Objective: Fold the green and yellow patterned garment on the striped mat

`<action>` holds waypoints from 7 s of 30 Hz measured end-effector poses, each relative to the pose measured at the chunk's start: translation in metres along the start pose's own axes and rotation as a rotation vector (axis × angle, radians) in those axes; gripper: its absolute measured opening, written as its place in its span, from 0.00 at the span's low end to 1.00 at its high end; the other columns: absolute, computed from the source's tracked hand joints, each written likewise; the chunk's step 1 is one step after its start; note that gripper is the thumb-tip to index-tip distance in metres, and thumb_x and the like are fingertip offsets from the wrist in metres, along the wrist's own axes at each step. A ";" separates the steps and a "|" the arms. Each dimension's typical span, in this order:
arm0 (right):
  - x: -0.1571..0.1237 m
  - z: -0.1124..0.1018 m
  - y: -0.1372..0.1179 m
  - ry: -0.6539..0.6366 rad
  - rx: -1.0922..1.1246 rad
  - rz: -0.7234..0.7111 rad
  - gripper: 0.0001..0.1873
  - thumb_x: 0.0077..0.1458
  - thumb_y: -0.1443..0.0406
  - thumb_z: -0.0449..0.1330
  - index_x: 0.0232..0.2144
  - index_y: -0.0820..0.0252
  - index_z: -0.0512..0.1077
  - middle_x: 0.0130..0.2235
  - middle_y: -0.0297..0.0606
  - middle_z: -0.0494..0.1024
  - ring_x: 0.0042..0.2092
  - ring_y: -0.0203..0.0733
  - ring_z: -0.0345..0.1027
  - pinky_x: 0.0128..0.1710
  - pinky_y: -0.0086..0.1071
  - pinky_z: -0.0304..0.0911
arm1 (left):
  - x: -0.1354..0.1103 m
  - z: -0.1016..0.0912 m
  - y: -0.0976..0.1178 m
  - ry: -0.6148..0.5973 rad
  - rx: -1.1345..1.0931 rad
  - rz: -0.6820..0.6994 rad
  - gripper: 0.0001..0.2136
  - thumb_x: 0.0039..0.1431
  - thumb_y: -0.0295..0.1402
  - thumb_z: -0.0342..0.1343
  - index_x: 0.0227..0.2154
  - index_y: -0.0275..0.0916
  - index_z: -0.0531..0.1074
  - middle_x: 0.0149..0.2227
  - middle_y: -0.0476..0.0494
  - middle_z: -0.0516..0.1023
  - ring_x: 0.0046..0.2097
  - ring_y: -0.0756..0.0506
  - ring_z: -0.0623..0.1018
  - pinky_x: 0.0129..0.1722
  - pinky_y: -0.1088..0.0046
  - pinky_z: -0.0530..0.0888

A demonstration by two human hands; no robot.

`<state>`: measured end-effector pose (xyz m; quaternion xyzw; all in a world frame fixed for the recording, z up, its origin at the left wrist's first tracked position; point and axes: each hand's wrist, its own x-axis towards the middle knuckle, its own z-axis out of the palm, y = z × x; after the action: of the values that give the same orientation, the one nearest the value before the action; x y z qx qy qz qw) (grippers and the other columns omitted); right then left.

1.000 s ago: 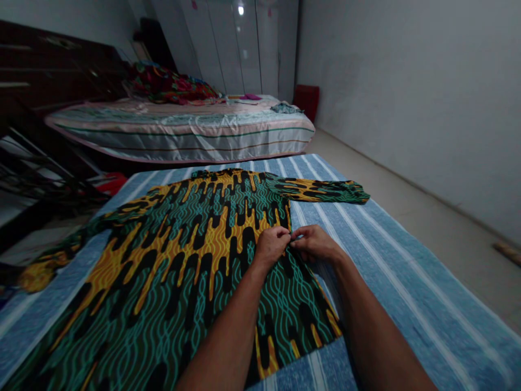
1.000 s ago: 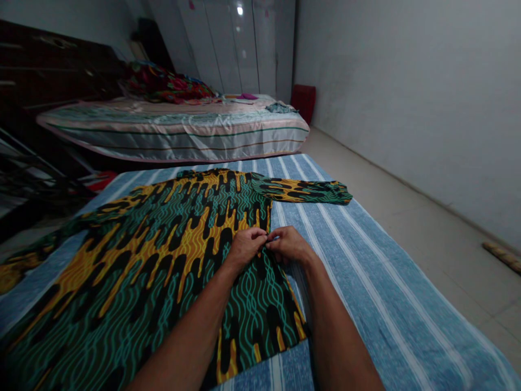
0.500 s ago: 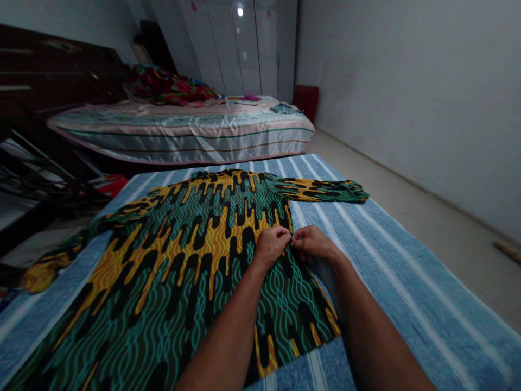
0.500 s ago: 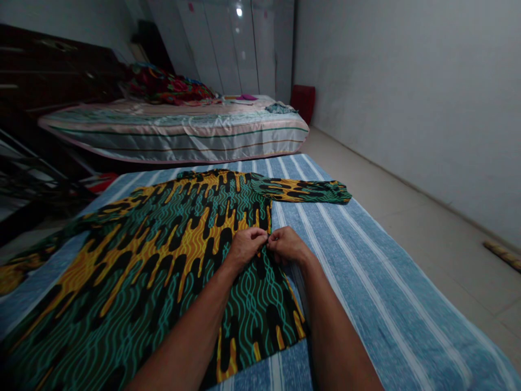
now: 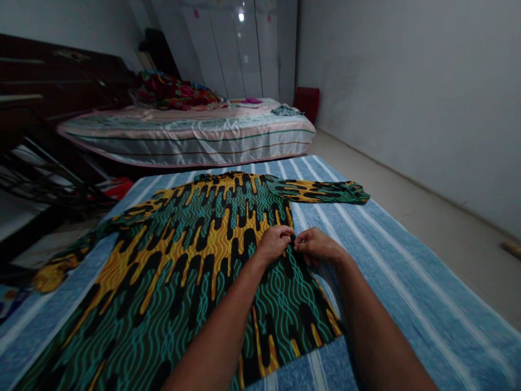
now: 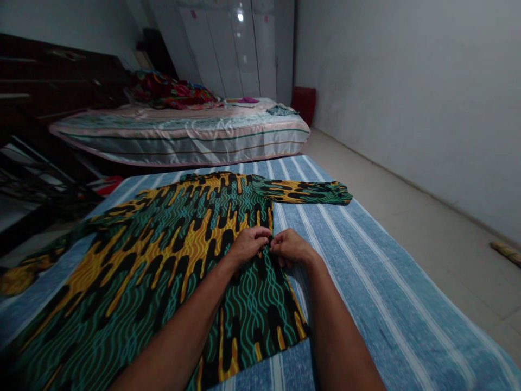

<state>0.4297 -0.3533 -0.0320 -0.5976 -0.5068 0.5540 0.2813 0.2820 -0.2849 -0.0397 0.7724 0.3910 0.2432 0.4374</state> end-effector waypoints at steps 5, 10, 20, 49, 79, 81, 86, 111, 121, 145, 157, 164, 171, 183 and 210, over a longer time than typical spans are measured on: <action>-0.003 -0.001 -0.003 -0.010 0.025 0.019 0.01 0.45 0.68 0.54 0.24 0.59 0.64 0.10 0.26 0.66 0.10 0.31 0.54 0.11 0.21 0.49 | 0.006 -0.010 0.006 -0.101 0.147 0.061 0.15 0.45 0.23 0.48 0.33 0.37 0.78 0.27 0.50 0.77 0.31 0.50 0.74 0.31 0.78 0.68; -0.005 -0.001 -0.006 0.002 0.023 0.033 0.01 0.45 0.68 0.55 0.24 0.60 0.65 0.11 0.27 0.66 0.10 0.30 0.54 0.11 0.21 0.49 | 0.012 -0.015 0.007 -0.220 0.218 0.179 0.14 0.42 0.22 0.49 0.28 0.40 0.78 0.27 0.51 0.77 0.32 0.50 0.74 0.32 0.79 0.67; -0.003 -0.001 -0.003 -0.006 0.047 0.019 0.03 0.46 0.68 0.56 0.23 0.60 0.64 0.11 0.28 0.67 0.10 0.31 0.54 0.11 0.22 0.48 | 0.023 -0.022 0.012 -0.317 0.336 0.226 0.11 0.38 0.22 0.51 0.22 0.41 0.77 0.21 0.52 0.72 0.29 0.49 0.71 0.31 0.79 0.66; -0.003 0.001 -0.007 0.120 -0.020 0.034 0.07 0.47 0.68 0.58 0.21 0.60 0.63 0.11 0.26 0.65 0.11 0.29 0.55 0.11 0.21 0.46 | 0.042 -0.027 0.038 -0.532 0.774 0.305 0.09 0.42 0.24 0.53 0.24 0.41 0.78 0.24 0.48 0.77 0.28 0.47 0.74 0.28 0.77 0.65; 0.000 0.005 -0.010 0.177 -0.091 0.154 0.11 0.50 0.72 0.55 0.19 0.59 0.61 0.09 0.26 0.64 0.10 0.31 0.54 0.11 0.22 0.47 | 0.037 -0.024 0.045 -0.488 0.959 0.319 0.09 0.49 0.27 0.52 0.31 0.40 0.76 0.32 0.46 0.79 0.36 0.46 0.76 0.29 0.77 0.66; 0.000 0.005 -0.010 0.175 -0.106 0.164 0.11 0.50 0.72 0.56 0.18 0.60 0.61 0.09 0.27 0.64 0.10 0.31 0.54 0.11 0.22 0.47 | 0.036 -0.024 0.045 -0.480 0.950 0.309 0.09 0.50 0.27 0.52 0.31 0.40 0.76 0.32 0.46 0.79 0.36 0.46 0.76 0.29 0.77 0.66; -0.001 0.005 -0.012 0.172 -0.130 0.180 0.13 0.50 0.71 0.58 0.17 0.60 0.61 0.09 0.27 0.63 0.10 0.30 0.54 0.11 0.22 0.47 | 0.036 -0.024 0.041 -0.435 0.904 0.304 0.07 0.49 0.27 0.53 0.31 0.40 0.74 0.30 0.47 0.77 0.33 0.47 0.75 0.26 0.76 0.63; -0.004 0.005 -0.013 0.139 -0.192 0.181 0.13 0.50 0.70 0.59 0.17 0.60 0.62 0.09 0.28 0.64 0.10 0.30 0.54 0.11 0.23 0.47 | 0.058 -0.015 0.044 -0.509 1.084 0.411 0.14 0.48 0.25 0.53 0.36 0.44 0.76 0.41 0.44 0.77 0.43 0.43 0.76 0.37 0.74 0.71; -0.005 0.004 -0.015 0.134 -0.162 0.186 0.14 0.49 0.70 0.60 0.17 0.59 0.61 0.09 0.26 0.63 0.10 0.29 0.53 0.11 0.23 0.47 | 0.063 -0.014 0.059 -0.562 1.149 0.362 0.11 0.45 0.24 0.54 0.32 0.39 0.78 0.37 0.41 0.79 0.40 0.43 0.77 0.32 0.75 0.70; -0.004 0.003 -0.012 0.109 -0.194 0.162 0.15 0.49 0.69 0.61 0.16 0.60 0.62 0.09 0.27 0.64 0.10 0.30 0.54 0.11 0.23 0.48 | 0.063 -0.014 0.057 -0.506 1.103 0.332 0.09 0.45 0.24 0.55 0.29 0.38 0.78 0.35 0.41 0.80 0.40 0.43 0.77 0.35 0.74 0.71; -0.004 0.003 -0.010 0.100 -0.192 0.148 0.15 0.48 0.70 0.61 0.15 0.60 0.61 0.09 0.27 0.64 0.10 0.30 0.54 0.10 0.23 0.47 | 0.062 -0.014 0.059 -0.553 1.113 0.315 0.13 0.44 0.23 0.55 0.34 0.42 0.78 0.38 0.44 0.79 0.42 0.43 0.77 0.35 0.75 0.71; -0.007 0.003 -0.015 0.087 -0.200 0.167 0.15 0.49 0.70 0.60 0.15 0.60 0.60 0.09 0.27 0.64 0.10 0.29 0.54 0.10 0.22 0.46 | 0.064 -0.014 0.052 -0.503 1.129 0.359 0.10 0.47 0.24 0.53 0.32 0.37 0.78 0.38 0.40 0.79 0.43 0.42 0.77 0.37 0.74 0.72; -0.007 0.001 -0.014 0.074 -0.218 0.160 0.14 0.49 0.71 0.58 0.16 0.60 0.61 0.09 0.28 0.64 0.11 0.30 0.55 0.11 0.23 0.48 | 0.062 -0.014 0.045 -0.442 1.060 0.334 0.10 0.48 0.23 0.52 0.31 0.37 0.77 0.37 0.42 0.78 0.41 0.43 0.77 0.38 0.73 0.72; -0.011 -0.004 -0.008 0.040 -0.185 0.191 0.13 0.48 0.69 0.59 0.16 0.60 0.62 0.09 0.28 0.65 0.11 0.29 0.54 0.11 0.23 0.48 | 0.020 -0.017 0.014 -0.148 0.807 0.417 0.09 0.54 0.23 0.48 0.35 0.37 0.72 0.46 0.41 0.71 0.46 0.45 0.73 0.44 0.70 0.73; -0.017 -0.013 0.015 0.144 0.106 0.129 0.13 0.46 0.59 0.61 0.20 0.60 0.64 0.11 0.30 0.66 0.10 0.28 0.52 0.09 0.21 0.42 | -0.042 0.022 0.001 -0.117 0.785 0.227 0.24 0.63 0.44 0.42 0.57 0.35 0.58 0.64 0.37 0.56 0.65 0.41 0.52 0.63 0.55 0.51</action>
<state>0.4488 -0.3712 -0.0358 -0.6515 -0.4158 0.5526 0.3118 0.2746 -0.3301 -0.0513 0.9314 0.3409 0.0780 0.1013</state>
